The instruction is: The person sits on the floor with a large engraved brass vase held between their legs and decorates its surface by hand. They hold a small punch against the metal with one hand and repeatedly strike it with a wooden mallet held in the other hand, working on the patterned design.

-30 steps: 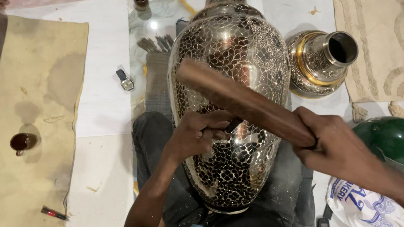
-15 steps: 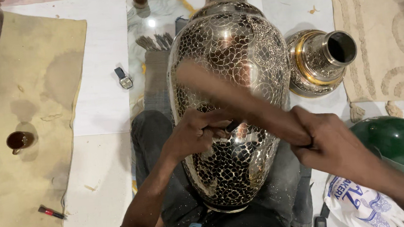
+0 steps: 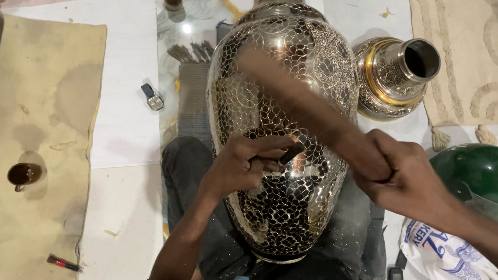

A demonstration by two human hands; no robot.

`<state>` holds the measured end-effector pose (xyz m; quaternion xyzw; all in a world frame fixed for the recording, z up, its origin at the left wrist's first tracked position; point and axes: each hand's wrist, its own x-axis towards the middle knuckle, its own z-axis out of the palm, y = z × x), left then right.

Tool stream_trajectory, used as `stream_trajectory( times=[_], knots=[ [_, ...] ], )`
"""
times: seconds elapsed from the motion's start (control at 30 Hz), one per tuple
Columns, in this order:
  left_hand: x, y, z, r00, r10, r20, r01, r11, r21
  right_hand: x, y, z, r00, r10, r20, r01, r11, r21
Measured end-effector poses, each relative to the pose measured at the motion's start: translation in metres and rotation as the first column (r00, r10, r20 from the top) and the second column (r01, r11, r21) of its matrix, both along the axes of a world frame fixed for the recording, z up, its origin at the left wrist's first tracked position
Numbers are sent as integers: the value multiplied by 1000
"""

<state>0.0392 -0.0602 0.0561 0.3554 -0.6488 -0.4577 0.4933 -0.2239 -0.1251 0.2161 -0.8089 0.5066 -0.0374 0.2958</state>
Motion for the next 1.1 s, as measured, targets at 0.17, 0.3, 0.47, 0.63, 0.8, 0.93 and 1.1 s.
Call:
stream_trajectory(
  times=[0.17,0.3,0.47,0.63,0.8,0.93,1.1],
  knots=[
    [0,-4,4,998,-37,-53,40,998,40,-9,-2,-5,993,103,-50,-97,990,104],
    [1,-6,4,996,-52,-68,55,997,50,-11,0,-15,999,54,2,-54,996,71],
    [-2,-4,-3,1000,-18,-17,18,1000,16,-3,7,-17,962,95,255,-75,993,-88],
    [-3,-8,-4,998,-18,59,17,1000,8,-13,5,-18,995,100,-18,-101,994,-31],
    [3,-6,6,987,-97,-130,103,994,46,-25,2,-21,998,70,-4,-69,995,67],
    [-2,-5,4,1000,-12,-19,12,1000,-10,-17,6,-24,987,63,146,-50,995,-92],
    [-3,-8,-8,999,-5,35,6,1000,-26,-9,7,-17,985,110,-130,-114,993,-19]
  ],
)
